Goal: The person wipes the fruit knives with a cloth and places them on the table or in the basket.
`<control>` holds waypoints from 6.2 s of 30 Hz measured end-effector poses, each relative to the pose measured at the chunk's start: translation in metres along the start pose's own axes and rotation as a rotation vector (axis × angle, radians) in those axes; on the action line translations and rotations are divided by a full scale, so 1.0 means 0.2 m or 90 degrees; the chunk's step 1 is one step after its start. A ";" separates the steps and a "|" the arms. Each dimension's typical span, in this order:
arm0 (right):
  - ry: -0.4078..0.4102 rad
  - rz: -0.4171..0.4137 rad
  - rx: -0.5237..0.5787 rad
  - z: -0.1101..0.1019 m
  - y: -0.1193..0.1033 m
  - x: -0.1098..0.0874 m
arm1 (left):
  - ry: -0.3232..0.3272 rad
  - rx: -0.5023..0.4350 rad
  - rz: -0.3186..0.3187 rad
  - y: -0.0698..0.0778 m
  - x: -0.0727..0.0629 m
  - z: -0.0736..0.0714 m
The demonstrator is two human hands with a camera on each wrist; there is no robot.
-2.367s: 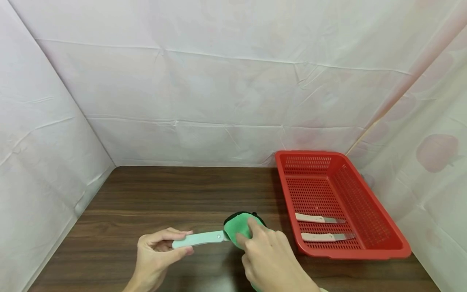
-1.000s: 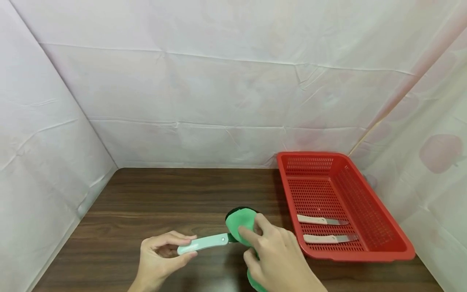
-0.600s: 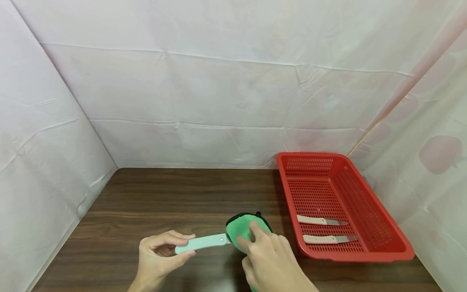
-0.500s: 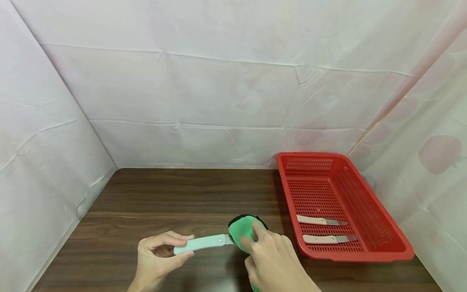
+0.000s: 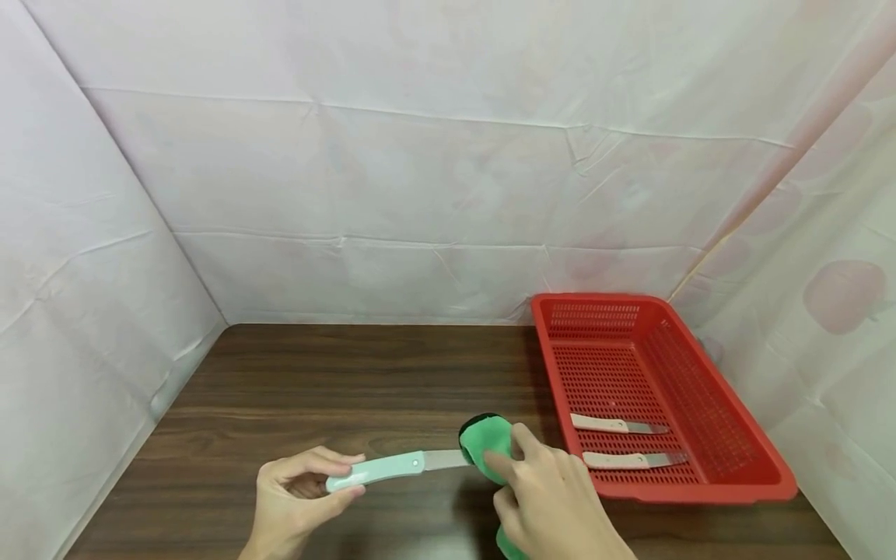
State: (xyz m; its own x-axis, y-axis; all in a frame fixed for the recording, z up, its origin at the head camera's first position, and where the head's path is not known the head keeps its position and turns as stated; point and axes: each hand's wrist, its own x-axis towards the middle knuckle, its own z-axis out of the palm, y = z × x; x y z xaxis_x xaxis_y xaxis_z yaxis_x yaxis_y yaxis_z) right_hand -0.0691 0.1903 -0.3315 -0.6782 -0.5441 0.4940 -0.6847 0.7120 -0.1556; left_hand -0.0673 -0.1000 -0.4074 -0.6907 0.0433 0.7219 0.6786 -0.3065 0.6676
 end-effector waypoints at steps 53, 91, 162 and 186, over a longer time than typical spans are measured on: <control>-0.043 0.038 0.033 -0.04 0.00 0.03 | 0.022 0.036 -0.075 0.07 0.02 -0.01; -0.013 -0.072 -0.008 0.02 -0.06 0.06 | 0.016 0.057 -0.081 0.04 0.03 0.03; 0.039 -0.094 0.010 0.07 -0.13 0.10 | -0.010 -0.067 -0.203 -0.02 0.04 0.05; 0.021 -0.013 -0.025 0.04 -0.01 0.00 | -0.026 -0.072 -0.171 0.02 0.03 0.00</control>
State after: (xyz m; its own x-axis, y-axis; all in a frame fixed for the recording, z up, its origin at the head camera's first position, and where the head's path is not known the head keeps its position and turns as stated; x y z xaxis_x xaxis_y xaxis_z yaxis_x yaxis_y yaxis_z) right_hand -0.0692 0.1847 -0.3377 -0.6546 -0.5448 0.5241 -0.6869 0.7181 -0.1116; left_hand -0.0681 -0.1002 -0.4012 -0.8295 0.1749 0.5305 0.4389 -0.3833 0.8127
